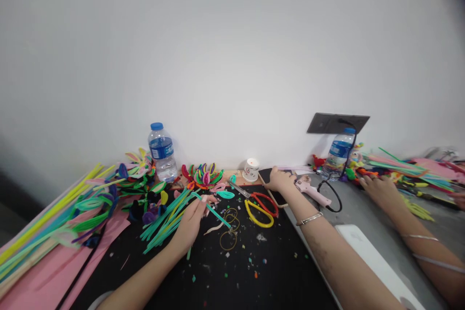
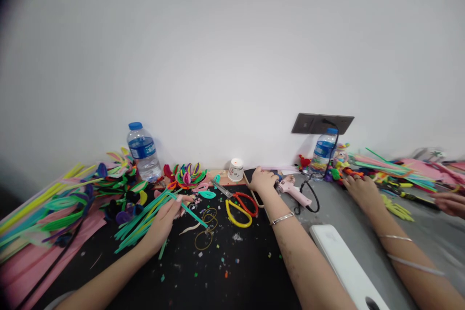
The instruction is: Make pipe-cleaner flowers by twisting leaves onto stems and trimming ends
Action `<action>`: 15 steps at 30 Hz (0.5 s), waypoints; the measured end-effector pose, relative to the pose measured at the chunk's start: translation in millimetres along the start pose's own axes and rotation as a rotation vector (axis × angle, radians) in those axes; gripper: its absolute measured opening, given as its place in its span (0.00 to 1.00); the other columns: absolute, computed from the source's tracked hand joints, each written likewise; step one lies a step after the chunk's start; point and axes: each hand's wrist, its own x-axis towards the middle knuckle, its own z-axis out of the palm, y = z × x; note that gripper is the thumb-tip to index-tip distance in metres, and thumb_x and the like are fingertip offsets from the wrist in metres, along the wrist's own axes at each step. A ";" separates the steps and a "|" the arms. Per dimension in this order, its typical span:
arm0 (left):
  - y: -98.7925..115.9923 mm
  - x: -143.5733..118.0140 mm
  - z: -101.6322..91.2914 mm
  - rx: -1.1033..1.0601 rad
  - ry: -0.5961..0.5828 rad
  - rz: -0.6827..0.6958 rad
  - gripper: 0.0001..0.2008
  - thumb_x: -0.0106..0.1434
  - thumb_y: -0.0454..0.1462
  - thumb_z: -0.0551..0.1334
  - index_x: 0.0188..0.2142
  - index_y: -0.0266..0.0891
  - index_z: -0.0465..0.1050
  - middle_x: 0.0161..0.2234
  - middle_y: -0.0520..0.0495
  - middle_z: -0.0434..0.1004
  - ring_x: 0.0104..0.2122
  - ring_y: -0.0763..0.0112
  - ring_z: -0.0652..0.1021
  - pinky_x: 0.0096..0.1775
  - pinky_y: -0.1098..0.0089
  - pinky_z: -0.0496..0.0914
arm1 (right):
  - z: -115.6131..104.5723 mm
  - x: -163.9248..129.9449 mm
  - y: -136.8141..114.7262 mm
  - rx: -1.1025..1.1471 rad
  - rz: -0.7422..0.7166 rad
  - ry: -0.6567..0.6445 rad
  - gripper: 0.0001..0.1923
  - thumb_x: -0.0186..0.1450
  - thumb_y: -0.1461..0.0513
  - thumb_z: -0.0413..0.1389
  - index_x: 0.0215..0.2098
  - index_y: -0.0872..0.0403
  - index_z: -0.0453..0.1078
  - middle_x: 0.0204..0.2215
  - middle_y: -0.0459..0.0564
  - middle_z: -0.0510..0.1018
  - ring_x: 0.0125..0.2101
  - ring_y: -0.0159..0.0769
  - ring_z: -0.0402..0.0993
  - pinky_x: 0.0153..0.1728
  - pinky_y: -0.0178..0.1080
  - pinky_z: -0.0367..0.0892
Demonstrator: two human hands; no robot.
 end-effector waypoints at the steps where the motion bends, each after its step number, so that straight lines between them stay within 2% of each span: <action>1: 0.1 -0.1 0.0 -0.006 0.001 0.006 0.20 0.63 0.49 0.49 0.37 0.38 0.73 0.22 0.53 0.63 0.25 0.68 0.65 0.29 0.71 0.60 | -0.3 0.1 -0.7 -0.010 -0.004 0.007 0.37 0.49 0.53 0.61 0.51 0.63 0.56 0.47 0.73 0.67 0.51 0.63 0.60 0.45 0.56 0.47; 8: 0.9 -0.6 0.3 -0.045 -0.007 0.007 0.20 0.63 0.48 0.50 0.37 0.37 0.73 0.21 0.53 0.61 0.25 0.69 0.64 0.29 0.71 0.58 | -3.6 -10.2 -1.6 -0.032 -0.039 0.069 0.34 0.51 0.54 0.60 0.50 0.63 0.57 0.46 0.71 0.69 0.50 0.62 0.62 0.47 0.57 0.44; 11: -0.6 -0.7 1.6 -0.117 -0.004 -0.013 0.20 0.62 0.49 0.51 0.36 0.37 0.73 0.22 0.53 0.62 0.25 0.69 0.64 0.29 0.71 0.58 | -6.1 -26.2 1.5 -0.007 -0.085 0.152 0.31 0.54 0.54 0.59 0.49 0.63 0.57 0.45 0.71 0.70 0.50 0.61 0.62 0.48 0.56 0.46; 13: -2.7 -0.5 3.1 -0.182 -0.001 -0.036 0.20 0.61 0.50 0.52 0.36 0.36 0.73 0.22 0.53 0.62 0.25 0.70 0.64 0.29 0.72 0.59 | -7.0 -42.1 1.9 0.084 -0.156 0.209 0.26 0.56 0.55 0.57 0.47 0.63 0.59 0.43 0.70 0.71 0.49 0.58 0.63 0.47 0.53 0.50; 15: -3.9 -0.2 5.0 -0.268 -0.002 -0.064 0.20 0.61 0.50 0.53 0.36 0.36 0.72 0.22 0.53 0.62 0.25 0.71 0.64 0.29 0.72 0.60 | -6.1 -62.0 -1.1 0.294 -0.295 0.247 0.18 0.61 0.56 0.52 0.45 0.60 0.61 0.41 0.65 0.73 0.47 0.52 0.66 0.44 0.47 0.56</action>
